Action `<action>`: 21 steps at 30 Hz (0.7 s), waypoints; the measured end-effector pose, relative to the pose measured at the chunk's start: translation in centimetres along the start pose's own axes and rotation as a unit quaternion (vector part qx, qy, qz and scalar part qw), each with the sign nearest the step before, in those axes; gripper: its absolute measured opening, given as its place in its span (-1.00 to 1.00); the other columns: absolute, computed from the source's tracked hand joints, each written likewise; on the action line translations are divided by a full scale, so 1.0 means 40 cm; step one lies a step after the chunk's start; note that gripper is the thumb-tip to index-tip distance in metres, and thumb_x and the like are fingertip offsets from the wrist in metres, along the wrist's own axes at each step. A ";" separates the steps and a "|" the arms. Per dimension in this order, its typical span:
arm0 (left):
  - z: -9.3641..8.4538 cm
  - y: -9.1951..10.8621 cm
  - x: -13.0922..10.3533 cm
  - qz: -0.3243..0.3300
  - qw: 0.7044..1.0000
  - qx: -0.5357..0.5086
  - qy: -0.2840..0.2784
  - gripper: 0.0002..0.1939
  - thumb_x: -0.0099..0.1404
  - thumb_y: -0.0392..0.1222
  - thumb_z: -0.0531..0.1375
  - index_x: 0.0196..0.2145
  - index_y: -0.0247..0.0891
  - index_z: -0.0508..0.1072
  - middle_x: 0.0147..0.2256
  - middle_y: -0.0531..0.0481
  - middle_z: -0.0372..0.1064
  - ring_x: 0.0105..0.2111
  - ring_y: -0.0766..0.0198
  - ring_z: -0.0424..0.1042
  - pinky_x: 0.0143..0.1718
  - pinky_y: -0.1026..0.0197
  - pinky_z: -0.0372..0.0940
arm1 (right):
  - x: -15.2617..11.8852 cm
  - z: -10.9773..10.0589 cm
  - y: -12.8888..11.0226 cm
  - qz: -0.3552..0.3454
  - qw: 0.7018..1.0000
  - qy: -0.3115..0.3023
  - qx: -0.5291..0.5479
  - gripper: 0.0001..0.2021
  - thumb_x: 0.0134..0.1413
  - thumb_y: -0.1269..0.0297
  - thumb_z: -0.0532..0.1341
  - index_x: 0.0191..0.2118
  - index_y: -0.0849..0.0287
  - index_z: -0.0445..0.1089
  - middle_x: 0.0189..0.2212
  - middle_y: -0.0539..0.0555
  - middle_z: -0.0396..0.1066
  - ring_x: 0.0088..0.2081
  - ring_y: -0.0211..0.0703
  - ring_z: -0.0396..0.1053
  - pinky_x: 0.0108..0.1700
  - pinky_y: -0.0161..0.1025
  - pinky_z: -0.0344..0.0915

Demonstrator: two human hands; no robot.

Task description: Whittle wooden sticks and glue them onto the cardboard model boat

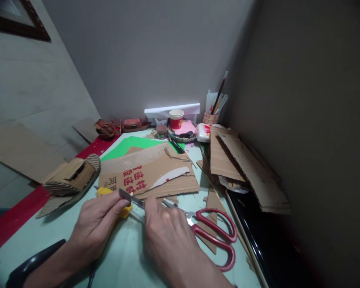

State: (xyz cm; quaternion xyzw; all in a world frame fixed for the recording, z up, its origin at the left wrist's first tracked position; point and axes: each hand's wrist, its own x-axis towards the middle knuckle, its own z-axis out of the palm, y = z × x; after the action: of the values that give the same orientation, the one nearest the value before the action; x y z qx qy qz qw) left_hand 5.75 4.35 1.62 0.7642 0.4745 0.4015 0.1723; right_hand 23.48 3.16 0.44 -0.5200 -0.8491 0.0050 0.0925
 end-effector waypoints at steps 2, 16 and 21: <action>0.006 -0.002 -0.004 0.024 1.000 0.013 0.001 -0.77 0.36 -0.34 0.13 -0.46 -0.16 0.39 -0.56 0.11 0.33 -0.58 0.32 0.30 -0.47 0.28 0.15 | 0.001 0.004 -0.001 -0.007 1.000 0.002 -0.011 -0.64 -0.20 0.71 0.01 -0.28 0.12 0.18 -0.60 0.02 0.37 -0.61 -0.06 0.35 -0.55 -0.17 -0.24; 0.002 -0.019 -0.022 -0.220 0.940 -0.258 -0.024 -0.66 0.38 0.05 0.16 -0.46 -0.21 0.40 -0.52 0.11 0.19 -0.51 0.34 0.15 -0.50 0.28 0.05 | 0.010 -0.023 0.001 -0.004 0.996 -0.089 0.002 -0.64 -0.05 0.71 0.03 -0.15 0.20 0.23 -0.43 0.09 0.50 -0.43 -0.05 0.49 -0.49 -0.16 -0.20; -0.002 -0.016 -0.008 -0.095 0.992 -0.085 -0.023 -0.67 0.42 -0.15 0.10 -0.51 -0.21 0.35 -0.56 0.13 0.22 -0.54 0.36 0.23 -0.49 0.30 0.08 | 0.002 -0.002 -0.001 -0.002 0.998 -0.064 -0.022 -0.64 -0.07 0.71 0.04 -0.17 0.19 0.22 -0.45 0.09 0.48 -0.46 -0.04 0.47 -0.48 -0.15 -0.23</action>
State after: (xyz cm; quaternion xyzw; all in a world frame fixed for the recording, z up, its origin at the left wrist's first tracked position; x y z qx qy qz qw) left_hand 5.23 4.36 1.12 0.7071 0.5050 0.4042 0.2854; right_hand 23.44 3.19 0.53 -0.5186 -0.8544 0.0194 0.0265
